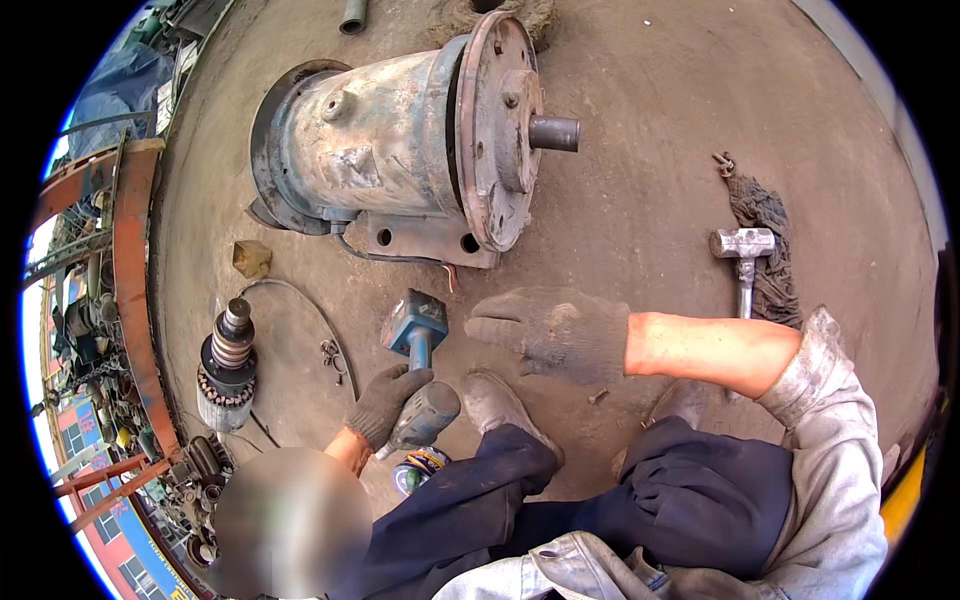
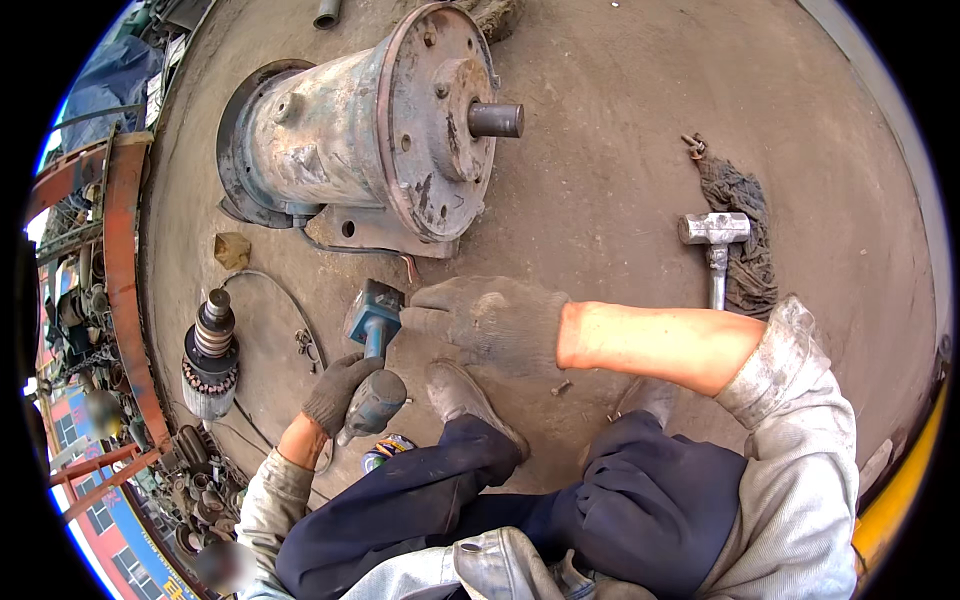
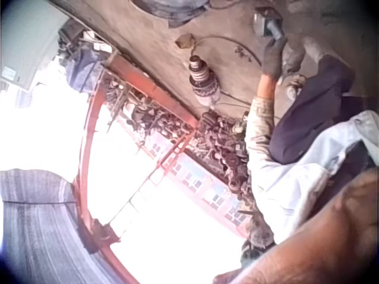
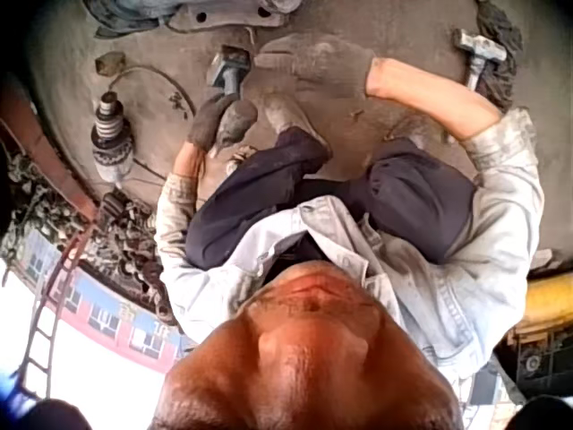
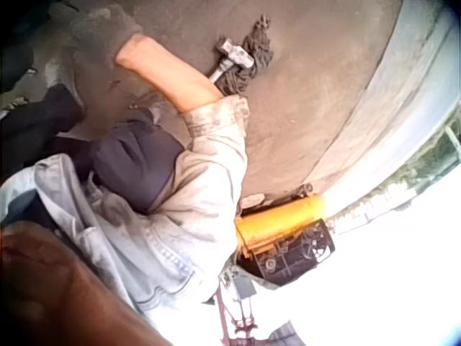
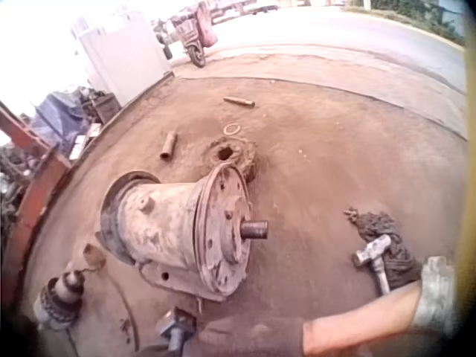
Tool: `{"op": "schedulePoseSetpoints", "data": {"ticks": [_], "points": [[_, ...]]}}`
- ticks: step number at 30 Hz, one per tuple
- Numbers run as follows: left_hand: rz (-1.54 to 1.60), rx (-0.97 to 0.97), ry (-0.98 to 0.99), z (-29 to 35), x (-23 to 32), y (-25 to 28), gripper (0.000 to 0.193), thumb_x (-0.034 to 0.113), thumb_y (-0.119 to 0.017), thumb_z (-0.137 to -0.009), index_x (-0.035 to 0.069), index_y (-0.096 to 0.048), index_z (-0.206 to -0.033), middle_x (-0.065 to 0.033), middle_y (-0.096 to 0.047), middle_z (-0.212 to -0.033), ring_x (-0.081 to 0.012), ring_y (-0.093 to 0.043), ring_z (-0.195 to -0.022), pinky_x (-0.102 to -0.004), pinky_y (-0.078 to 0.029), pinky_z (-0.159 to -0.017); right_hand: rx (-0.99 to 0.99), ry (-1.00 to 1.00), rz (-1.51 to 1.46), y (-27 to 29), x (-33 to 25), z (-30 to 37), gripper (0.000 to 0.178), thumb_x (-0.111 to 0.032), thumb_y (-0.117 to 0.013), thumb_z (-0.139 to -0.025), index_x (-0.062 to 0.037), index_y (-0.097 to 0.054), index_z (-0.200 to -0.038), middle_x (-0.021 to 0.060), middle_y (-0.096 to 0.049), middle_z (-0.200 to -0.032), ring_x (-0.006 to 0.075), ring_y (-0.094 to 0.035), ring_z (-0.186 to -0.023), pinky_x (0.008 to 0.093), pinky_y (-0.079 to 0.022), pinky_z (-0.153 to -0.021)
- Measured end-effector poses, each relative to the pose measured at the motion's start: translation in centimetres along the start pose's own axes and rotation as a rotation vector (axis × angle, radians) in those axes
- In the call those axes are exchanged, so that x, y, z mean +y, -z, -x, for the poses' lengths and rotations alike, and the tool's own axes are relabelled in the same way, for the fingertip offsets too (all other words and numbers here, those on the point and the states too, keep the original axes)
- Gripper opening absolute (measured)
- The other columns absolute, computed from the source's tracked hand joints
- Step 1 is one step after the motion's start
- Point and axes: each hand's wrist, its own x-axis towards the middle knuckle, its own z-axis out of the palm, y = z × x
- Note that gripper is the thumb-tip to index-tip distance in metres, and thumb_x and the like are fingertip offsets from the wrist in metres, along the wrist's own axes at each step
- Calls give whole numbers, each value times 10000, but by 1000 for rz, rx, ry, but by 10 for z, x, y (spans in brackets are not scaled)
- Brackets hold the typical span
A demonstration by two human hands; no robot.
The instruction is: The person is repairing a mechanical part, likely a brake drum or hub assembly. They use a hammer and a cordless drill to remove and adjust components, including bolts and a circular metal piece.
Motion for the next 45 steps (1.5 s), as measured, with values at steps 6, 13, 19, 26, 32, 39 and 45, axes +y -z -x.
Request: {"op": "schedulePoseSetpoints", "data": {"ticks": [6, 13, 19, 26, 32, 39, 45], "points": [[-624, -376, -571, 7, 75, -58, 354, 212, -672, -1079, -2, -724, -1356, -147, -759, -1251, -222, -720, -1109, -359, -585, -968, -49, -69, -258, -7, -19, -15, 660, -133, -748, -918, -113, -550, -1547, 211, -727, -1378, 388, -762, -1119, 470, -612, -964], [-734, 97, -471, 28, 179, -78, 288, 195, -668, -1127, -23, -777, -1279, -107, -799, -1039, -179, -737, -1016, -334, -577, -896, -81, -734, -456, 43, -24, 72, 267, -218, -823, -866, -72, -814, -1089, 175, -809, -1109, 335, -747, -877, 441, -588, -818], [-713, 541, -1240, -47, 245, -28, 817, 420, -842, -960, -43, -550, -1566, -232, -650, -1450, -325, -618, -1354, -454, -483, -1172, 376, -1364, -1050, 59, -8, 135, 257, -145, -836, -913, -43, -746, -1131, 41, -719, -911, 145, -675, -705, 351, -572, -636], [-569, 221, -992, -89, 284, -41, 1048, 456, -872, -822, -22, -454, -1656, -226, -545, -1579, -350, -548, -1457, -473, -423, -1253, 785, -1311, -1443, 26, 51, 111, 147, -106, -803, -971, -72, -710, -1079, 12, -678, -827, 109, -647, -632, 309, -558, -585], [-496, 226, -958, -74, 285, -52, 956, 323, -823, -807, -24, -484, -1630, -178, -553, -1535, -307, -578, -1406, -452, -478, -1212, 708, -1289, -1461, 31, 75, 89, 126, -100, -799, -978, -74, -702, -1055, 5, -674, -798, 107, -639, -608, 304, -546, -550], [-487, 248, -961, -72, 286, -59, 959, 269, -802, -798, -26, -463, -1645, -172, -534, -1555, -301, -578, -1403, -440, -499, -1202, 704, -1281, -1785, 8, 92, 92, 125, -126, -766, -1021, -85, -696, -1116, 1, -679, -807, 109, -641, -612, 331, -566, -574], [-506, 256, -951, -77, 283, -55, 990, 249, -791, -793, -29, -428, -1671, -181, -503, -1601, -307, -542, -1458, -452, -461, -1244, 682, -1261, -1941, 12, 98, 94, 62, -103, -692, -1055, -85, -658, -1104, 6, -643, -784, 119, -616, -637, 323, -529, -614]]}}
